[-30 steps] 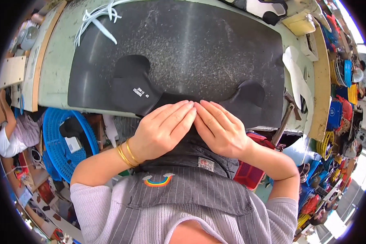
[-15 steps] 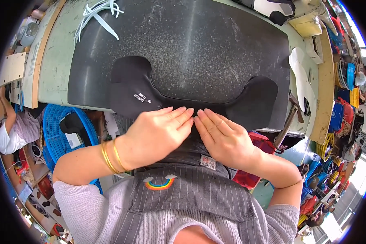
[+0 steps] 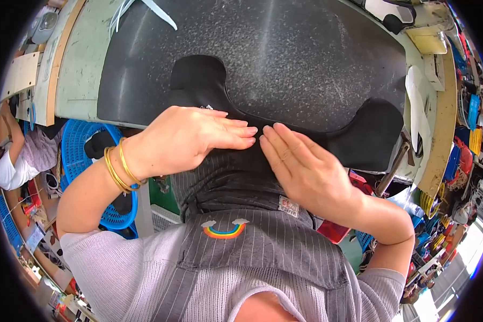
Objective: Manually aligning and assembling various material layers of a shoe upper at a manufacturing station.
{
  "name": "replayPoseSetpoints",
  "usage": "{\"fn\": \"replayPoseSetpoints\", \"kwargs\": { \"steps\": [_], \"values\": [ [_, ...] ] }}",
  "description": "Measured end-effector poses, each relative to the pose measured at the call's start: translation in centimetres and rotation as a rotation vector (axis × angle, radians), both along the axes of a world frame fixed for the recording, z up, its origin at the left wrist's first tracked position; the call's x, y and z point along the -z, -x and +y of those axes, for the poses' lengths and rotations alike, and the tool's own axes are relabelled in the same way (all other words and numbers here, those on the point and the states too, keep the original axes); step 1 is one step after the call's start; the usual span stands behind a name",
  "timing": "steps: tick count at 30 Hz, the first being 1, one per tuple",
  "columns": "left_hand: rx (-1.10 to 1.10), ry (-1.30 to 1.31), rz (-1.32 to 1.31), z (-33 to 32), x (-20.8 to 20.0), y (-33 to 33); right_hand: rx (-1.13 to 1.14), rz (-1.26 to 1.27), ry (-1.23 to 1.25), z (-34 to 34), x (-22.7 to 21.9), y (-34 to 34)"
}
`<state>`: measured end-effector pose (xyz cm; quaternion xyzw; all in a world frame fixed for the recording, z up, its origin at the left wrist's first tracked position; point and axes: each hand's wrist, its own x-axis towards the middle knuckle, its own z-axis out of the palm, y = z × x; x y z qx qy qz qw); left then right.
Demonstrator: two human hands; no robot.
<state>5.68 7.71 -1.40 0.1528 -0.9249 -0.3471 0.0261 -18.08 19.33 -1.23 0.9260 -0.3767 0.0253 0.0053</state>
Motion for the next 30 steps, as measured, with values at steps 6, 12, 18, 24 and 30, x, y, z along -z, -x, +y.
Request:
{"fn": "replayPoseSetpoints", "kwargs": {
  "steps": [6, 12, 18, 24, 30],
  "values": [
    [-0.055, 0.506, 0.029, 2.4, 0.8, -1.7, 0.068, 0.069, 0.058, 1.6, 1.0, 0.2],
    [-0.083, 0.55, 0.279, 6.8, 2.2, 3.9, 0.149, -0.134, 0.183, 2.1, 2.7, 0.1],
    [-0.032, 0.707, 0.211, 7.5, 2.2, 6.2, 0.248, -0.345, 0.042, 3.7, 2.9, 4.0],
    [0.04, 0.68, 0.219, 7.0, 1.8, 7.0, 0.292, -0.444, -0.012, 4.5, 3.2, 9.1],
    [0.028, 0.489, 0.088, 6.6, -0.4, 9.1, 0.379, -0.456, -0.121, 5.5, 2.4, 9.9]
  ]
}}
